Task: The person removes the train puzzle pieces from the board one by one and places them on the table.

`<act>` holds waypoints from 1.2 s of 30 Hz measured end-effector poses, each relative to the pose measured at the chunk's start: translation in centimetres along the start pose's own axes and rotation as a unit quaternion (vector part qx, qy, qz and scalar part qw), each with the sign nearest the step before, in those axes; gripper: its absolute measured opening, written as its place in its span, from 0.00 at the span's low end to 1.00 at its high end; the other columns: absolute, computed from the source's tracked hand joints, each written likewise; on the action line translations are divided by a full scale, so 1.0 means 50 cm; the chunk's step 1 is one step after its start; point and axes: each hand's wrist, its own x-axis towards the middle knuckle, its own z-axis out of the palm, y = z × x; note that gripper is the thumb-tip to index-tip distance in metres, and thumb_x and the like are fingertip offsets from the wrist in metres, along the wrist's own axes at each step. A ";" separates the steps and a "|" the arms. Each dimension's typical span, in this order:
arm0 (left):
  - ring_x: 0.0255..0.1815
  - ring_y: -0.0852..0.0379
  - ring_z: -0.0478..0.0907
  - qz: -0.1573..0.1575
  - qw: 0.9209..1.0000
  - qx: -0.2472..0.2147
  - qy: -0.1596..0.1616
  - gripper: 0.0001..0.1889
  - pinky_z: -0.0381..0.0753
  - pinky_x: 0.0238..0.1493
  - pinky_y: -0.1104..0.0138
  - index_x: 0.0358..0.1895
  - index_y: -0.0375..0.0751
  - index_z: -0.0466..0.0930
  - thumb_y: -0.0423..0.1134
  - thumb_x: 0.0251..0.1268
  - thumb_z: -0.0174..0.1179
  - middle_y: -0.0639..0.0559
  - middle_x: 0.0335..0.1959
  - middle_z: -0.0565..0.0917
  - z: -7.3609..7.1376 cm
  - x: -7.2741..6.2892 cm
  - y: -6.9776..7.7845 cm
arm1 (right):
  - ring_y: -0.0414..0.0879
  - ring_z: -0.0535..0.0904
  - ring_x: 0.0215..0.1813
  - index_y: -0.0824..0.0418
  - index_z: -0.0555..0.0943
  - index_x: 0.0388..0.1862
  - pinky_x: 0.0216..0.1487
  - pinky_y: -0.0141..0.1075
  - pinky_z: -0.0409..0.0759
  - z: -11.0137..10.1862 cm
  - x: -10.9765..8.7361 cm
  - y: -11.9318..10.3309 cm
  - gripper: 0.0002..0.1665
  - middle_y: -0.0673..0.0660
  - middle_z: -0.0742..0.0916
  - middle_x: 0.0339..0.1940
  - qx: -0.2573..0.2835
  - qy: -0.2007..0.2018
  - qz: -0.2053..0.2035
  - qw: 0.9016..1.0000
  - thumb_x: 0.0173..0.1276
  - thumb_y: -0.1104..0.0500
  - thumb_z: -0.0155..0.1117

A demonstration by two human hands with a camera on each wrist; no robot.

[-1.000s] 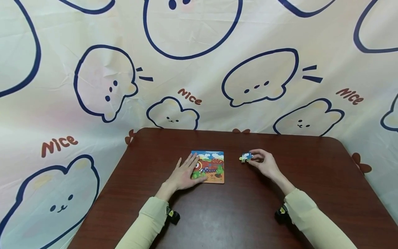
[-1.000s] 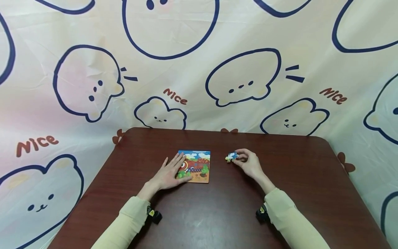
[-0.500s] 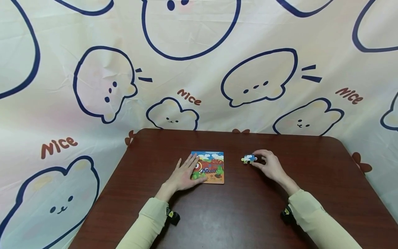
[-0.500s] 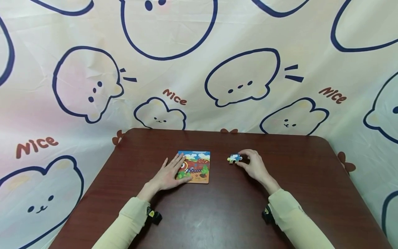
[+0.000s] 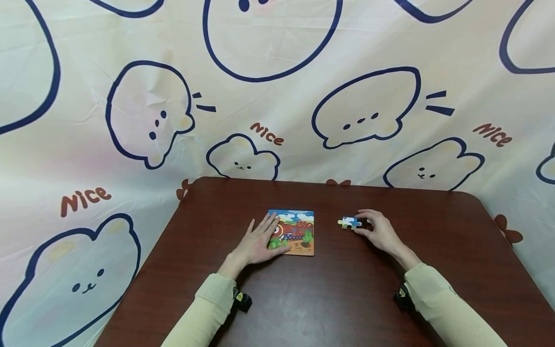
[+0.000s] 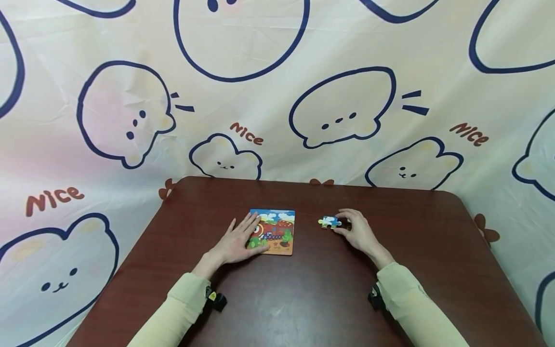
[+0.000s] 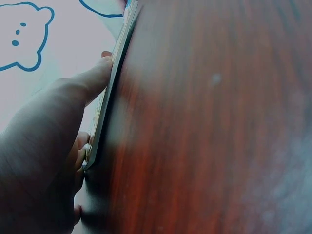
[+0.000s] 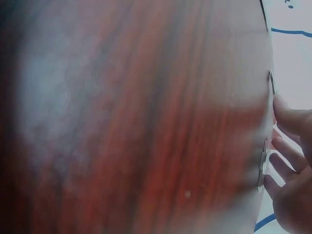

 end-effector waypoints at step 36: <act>0.96 0.42 0.41 0.002 1.000 -0.006 -0.001 0.55 0.39 0.91 0.31 0.92 0.42 0.48 0.71 0.77 0.60 0.44 0.94 0.47 -0.011 -0.011 -0.011 | 0.64 0.90 0.63 0.68 0.77 0.77 0.61 0.51 0.89 0.042 0.066 -0.126 0.26 0.69 0.90 0.64 0.124 -0.006 -0.004 0.992 0.89 0.56 0.58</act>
